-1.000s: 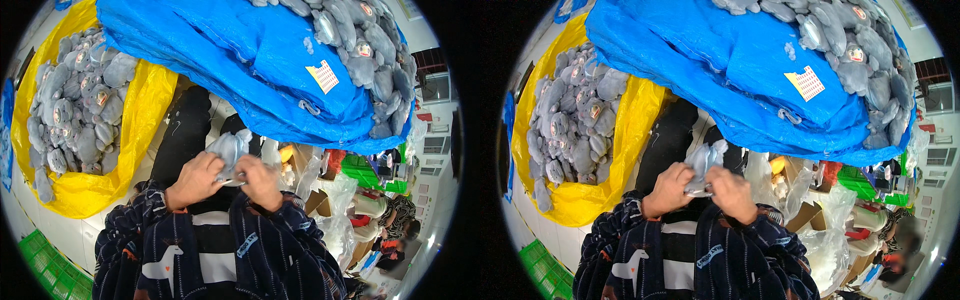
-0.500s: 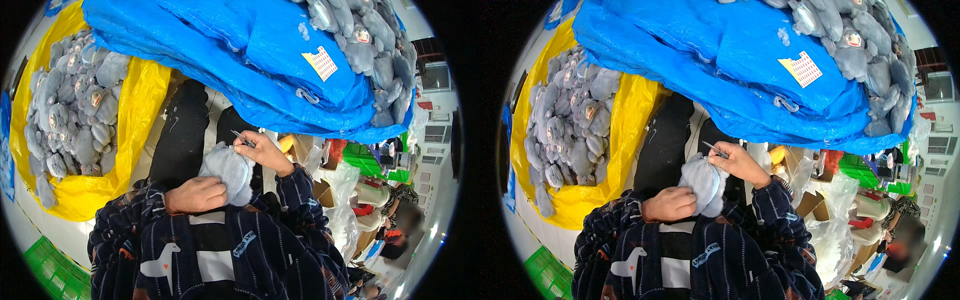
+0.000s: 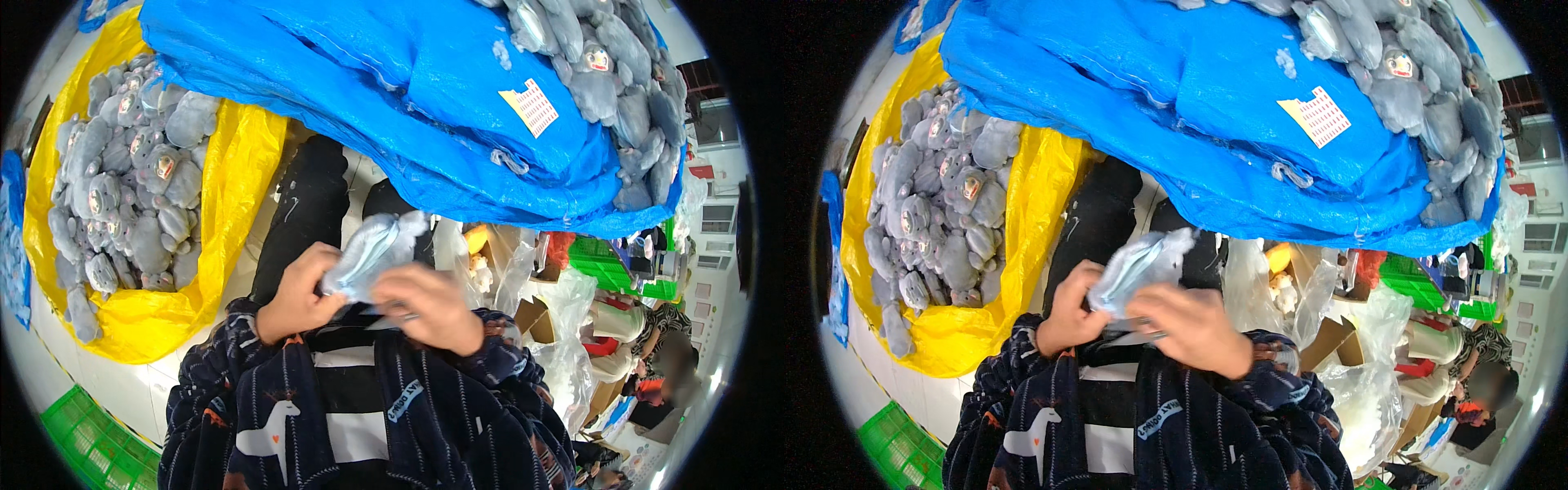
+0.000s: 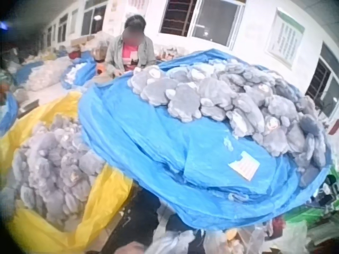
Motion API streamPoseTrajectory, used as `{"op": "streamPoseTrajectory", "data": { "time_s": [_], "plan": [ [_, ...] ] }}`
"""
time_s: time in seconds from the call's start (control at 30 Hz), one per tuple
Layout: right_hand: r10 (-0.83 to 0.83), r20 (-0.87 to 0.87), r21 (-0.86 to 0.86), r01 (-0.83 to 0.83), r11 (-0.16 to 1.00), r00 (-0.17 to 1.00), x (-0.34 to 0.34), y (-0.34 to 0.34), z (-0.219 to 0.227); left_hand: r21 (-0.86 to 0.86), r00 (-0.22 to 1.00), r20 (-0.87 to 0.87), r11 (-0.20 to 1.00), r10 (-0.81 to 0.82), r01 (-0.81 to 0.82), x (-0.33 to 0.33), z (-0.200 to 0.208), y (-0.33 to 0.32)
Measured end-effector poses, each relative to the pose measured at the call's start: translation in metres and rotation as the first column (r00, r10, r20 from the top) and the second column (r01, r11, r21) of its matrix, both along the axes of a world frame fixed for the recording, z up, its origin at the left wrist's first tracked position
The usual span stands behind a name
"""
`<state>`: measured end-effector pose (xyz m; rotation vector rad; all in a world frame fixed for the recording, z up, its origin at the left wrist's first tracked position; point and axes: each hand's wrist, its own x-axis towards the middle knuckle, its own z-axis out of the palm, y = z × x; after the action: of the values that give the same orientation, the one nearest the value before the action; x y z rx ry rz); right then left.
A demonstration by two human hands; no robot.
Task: The person sits on the floor and uses scissors to trim loose threads and fabric from the paws and faces of gray stuffed toys. They handle each toy one at a time, rotate it to access different sides, and place the finished items into a blue bag.
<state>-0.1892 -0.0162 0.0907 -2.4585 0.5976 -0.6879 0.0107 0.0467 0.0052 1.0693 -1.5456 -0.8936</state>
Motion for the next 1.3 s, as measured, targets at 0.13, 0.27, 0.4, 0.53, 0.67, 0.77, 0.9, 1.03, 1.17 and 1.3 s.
{"op": "streamPoseTrajectory", "data": {
  "time_s": [0.13, 0.27, 0.4, 0.53, 0.67, 0.77, 0.9, 1.03, 1.17, 1.3],
  "plan": [
    [-0.409, 0.089, 0.367, 0.352, 0.861, 0.908, -0.011, -0.034, -0.006, 0.282, 0.926, -0.371, 0.941, -0.070, 0.185, 0.028, 0.011, -0.004],
    [-0.341, -0.023, 0.605, 0.284, 0.744, 0.940, -0.002, -0.033, -0.022, 0.350, 0.885, -0.453, 0.934, 0.103, 0.071, 0.022, 0.010, -0.013],
    [-0.403, 0.059, 0.689, 0.255, 0.679, 0.913, 0.002, -0.030, -0.034, 0.136, 0.994, -0.064, 0.988, 0.087, -0.077, 0.025, 0.021, -0.024],
    [-0.493, -0.099, 0.861, 0.322, 0.392, 0.864, 0.001, -0.031, -0.040, 0.474, 0.866, -0.420, 0.879, 0.271, -0.045, 0.018, 0.003, -0.018],
    [-0.558, 0.075, 0.985, 0.025, 0.168, 0.827, -0.011, -0.032, -0.066, 0.608, 0.618, -0.688, 0.768, 0.381, 0.203, 0.017, -0.001, -0.030],
    [-0.575, 0.193, 0.976, -0.093, 0.199, 0.795, -0.017, -0.039, -0.070, 0.600, 0.625, -0.680, 0.781, 0.384, 0.173, 0.019, -0.012, -0.034],
    [-0.637, 0.115, 0.946, 0.110, 0.304, 0.763, -0.019, -0.042, -0.065, 0.631, 0.635, -0.651, 0.762, 0.416, 0.148, 0.019, -0.015, -0.036],
    [-0.562, -0.068, 0.772, 0.400, 0.494, 0.825, -0.009, -0.039, -0.062, 0.682, 0.633, -0.627, 0.712, 0.454, 0.166, 0.019, -0.010, -0.040],
    [-0.619, -0.008, 0.784, 0.389, 0.484, 0.785, -0.006, -0.040, -0.082, 0.684, 0.598, -0.653, 0.701, 0.465, 0.201, 0.025, -0.021, -0.040],
    [-0.600, 0.043, 0.833, 0.302, 0.463, 0.799, -0.003, -0.047, -0.072, 0.663, 0.551, -0.675, 0.731, 0.491, 0.161, 0.023, -0.019, -0.037]
  ]
}}
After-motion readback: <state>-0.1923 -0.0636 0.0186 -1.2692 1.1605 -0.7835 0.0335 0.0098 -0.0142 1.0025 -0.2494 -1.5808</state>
